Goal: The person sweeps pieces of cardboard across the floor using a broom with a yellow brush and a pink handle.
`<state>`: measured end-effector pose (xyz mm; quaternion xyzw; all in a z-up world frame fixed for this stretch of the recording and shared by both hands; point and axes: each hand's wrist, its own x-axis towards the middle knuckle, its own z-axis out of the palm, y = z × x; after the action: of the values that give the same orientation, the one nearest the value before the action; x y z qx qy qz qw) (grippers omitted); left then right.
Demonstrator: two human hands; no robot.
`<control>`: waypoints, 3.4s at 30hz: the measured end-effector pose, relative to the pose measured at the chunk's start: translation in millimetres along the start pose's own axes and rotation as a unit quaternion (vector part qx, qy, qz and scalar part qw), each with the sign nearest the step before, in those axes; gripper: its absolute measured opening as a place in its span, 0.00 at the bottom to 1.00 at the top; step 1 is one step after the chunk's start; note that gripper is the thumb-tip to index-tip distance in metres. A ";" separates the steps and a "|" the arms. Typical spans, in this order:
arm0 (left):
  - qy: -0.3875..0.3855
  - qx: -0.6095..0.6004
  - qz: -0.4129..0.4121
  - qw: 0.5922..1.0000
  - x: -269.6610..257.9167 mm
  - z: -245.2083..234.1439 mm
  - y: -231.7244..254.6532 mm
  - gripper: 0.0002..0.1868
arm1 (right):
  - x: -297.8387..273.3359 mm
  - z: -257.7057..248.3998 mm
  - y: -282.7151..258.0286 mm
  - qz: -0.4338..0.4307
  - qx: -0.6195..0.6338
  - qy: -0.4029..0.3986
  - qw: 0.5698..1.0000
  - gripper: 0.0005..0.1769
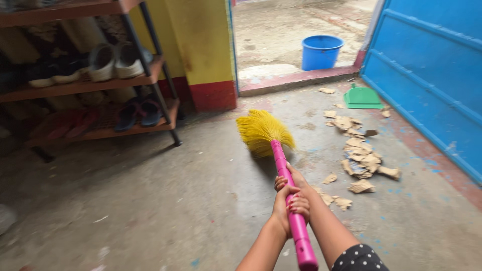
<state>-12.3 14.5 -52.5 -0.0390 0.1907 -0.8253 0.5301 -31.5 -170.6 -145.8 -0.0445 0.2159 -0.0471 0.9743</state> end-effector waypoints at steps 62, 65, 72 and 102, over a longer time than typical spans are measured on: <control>0.009 0.138 -0.087 0.987 18.1 149.6 292.9 0.18 | 204.1 179.2 -119.6 -0.106 0.030 -0.068 0.992 0.30; 0.070 0.109 0.003 0.992 20.6 147.4 295.7 0.17 | 226.8 168.0 -119.3 -0.025 0.049 -0.082 0.995 0.27; 0.105 0.074 0.028 0.991 48.7 131.7 293.8 0.18 | 240.8 109.9 -150.2 0.008 0.069 -0.090 0.993 0.27; 0.080 0.189 0.060 0.977 46.0 163.9 253.2 0.21 | 192.9 169.2 -137.0 -0.067 -0.002 -0.141 0.988 0.25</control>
<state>229.1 -163.7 2.4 0.1398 0.0756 -0.8133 0.5598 204.5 -316.6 -58.7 -0.0666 0.0728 -0.1049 0.9896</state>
